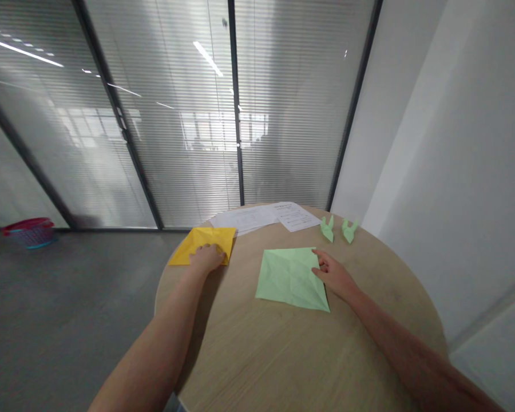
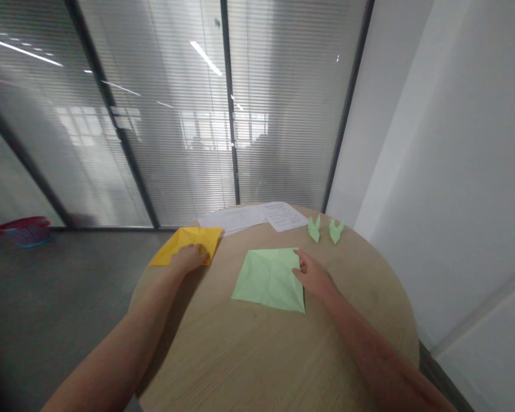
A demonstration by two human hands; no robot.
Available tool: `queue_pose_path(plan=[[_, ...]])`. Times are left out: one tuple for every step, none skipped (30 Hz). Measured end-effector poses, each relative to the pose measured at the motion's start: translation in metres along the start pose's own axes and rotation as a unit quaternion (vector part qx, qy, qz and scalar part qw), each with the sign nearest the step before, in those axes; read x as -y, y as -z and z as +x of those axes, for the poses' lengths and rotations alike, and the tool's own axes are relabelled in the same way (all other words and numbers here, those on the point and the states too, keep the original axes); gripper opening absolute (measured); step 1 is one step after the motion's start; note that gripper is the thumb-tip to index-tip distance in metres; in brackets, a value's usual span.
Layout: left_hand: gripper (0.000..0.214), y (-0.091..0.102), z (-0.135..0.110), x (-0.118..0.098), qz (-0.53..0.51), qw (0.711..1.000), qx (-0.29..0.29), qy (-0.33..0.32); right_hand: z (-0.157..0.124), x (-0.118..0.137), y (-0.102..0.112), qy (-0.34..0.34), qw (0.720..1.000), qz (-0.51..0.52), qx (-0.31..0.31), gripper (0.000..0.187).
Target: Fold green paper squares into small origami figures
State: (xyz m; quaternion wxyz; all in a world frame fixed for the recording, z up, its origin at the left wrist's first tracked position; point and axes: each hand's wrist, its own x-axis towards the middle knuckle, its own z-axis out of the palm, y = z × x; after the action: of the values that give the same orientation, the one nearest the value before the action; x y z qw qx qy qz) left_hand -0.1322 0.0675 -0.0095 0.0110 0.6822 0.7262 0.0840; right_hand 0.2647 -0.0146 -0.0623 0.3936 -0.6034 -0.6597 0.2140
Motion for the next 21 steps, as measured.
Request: queue_pose_path(plan=[[0.049,-0.001,-0.001,-0.002,0.005,1.0,-0.013,0.012,-0.001,0.003,0.0,0.001,1.0,-0.022,0.008,0.054],[0.048,-0.001,-0.002,-0.005,0.009,0.999,-0.026,0.022,-0.003,0.006,0.001,0.01,0.999,-0.048,0.014,0.049],[0.047,0.0,-0.003,-0.007,0.012,0.999,-0.036,0.027,-0.004,0.009,0.001,0.028,0.997,-0.076,0.017,0.044],[0.047,0.0,-0.004,-0.01,0.014,0.998,-0.052,0.024,-0.005,0.011,0.0,0.052,0.993,-0.102,0.02,0.041],[0.045,0.001,-0.005,-0.013,0.014,0.997,-0.071,0.015,-0.006,0.013,0.0,0.077,0.989,-0.127,0.024,0.038],[0.044,0.003,-0.006,-0.016,0.01,0.996,-0.089,-0.005,-0.006,0.013,-0.001,0.098,0.983,-0.15,0.03,0.037],[0.042,0.003,-0.008,-0.021,0.0,0.994,-0.104,-0.035,-0.006,0.013,-0.002,0.112,0.978,-0.171,0.036,0.036],[0.041,0.003,-0.01,-0.026,-0.016,0.99,-0.114,-0.075,-0.006,0.011,-0.003,0.118,0.974,-0.191,0.039,0.035],[0.04,0.002,-0.012,-0.033,-0.037,0.984,-0.116,-0.127,-0.006,0.01,-0.004,0.12,0.97,-0.208,0.038,0.036],[0.04,0.0,-0.014,-0.04,-0.064,0.975,-0.112,-0.181,-0.006,0.008,-0.004,0.119,0.967,-0.221,0.035,0.037],[0.04,-0.003,-0.017,-0.048,-0.091,0.962,-0.107,-0.234,-0.006,0.006,-0.005,0.117,0.966,-0.228,0.034,0.038],[0.04,-0.007,-0.02,-0.056,-0.117,0.949,-0.088,-0.28,-0.006,0.004,-0.006,0.112,0.966,-0.231,0.036,0.04],[0.04,-0.012,-0.023,-0.063,-0.145,0.938,-0.067,-0.308,-0.006,0.003,-0.006,0.106,0.967,-0.229,0.042,0.041],[0.04,-0.017,-0.025,-0.07,-0.17,0.93,-0.05,-0.321,-0.006,0.002,-0.007,0.1,0.968,-0.225,0.05,0.041],[0.039,-0.021,-0.027,-0.075,-0.183,0.925,-0.034,-0.33,-0.006,0.001,-0.007,0.097,0.969,-0.22,0.058,0.041],[0.039,-0.024,-0.028,-0.078,-0.191,0.923,-0.027,-0.333,-0.005,0.001,-0.007,0.097,0.97,-0.213,0.064,0.039],[0.039,-0.027,-0.029,-0.08,-0.194,0.923,-0.022,-0.331,-0.004,0.001,-0.007,0.096,0.972,-0.205,0.065,0.036],[0.039,-0.028,-0.029,-0.081,-0.194,0.925,-0.02,-0.325,-0.003,0.0,-0.007,0.095,0.974,-0.196,0.06,0.035],[0.04,-0.029,-0.029,-0.081,-0.192,0.929,-0.021,-0.316,-0.001,0.0,-0.007,0.093,0.977,-0.184,0.049,0.034],[0.04,-0.029,-0.028,-0.081,-0.189,0.933,-0.022,-0.307,0.001,0.0,-0.007,0.089,0.981,-0.17,0.032,0.035],[0.041,-0.029,-0.027,-0.08,-0.184,0.936,-0.025,-0.3,0.004,-0.001,-0.008,0.083,0.984,-0.156,0.012,0.037]])
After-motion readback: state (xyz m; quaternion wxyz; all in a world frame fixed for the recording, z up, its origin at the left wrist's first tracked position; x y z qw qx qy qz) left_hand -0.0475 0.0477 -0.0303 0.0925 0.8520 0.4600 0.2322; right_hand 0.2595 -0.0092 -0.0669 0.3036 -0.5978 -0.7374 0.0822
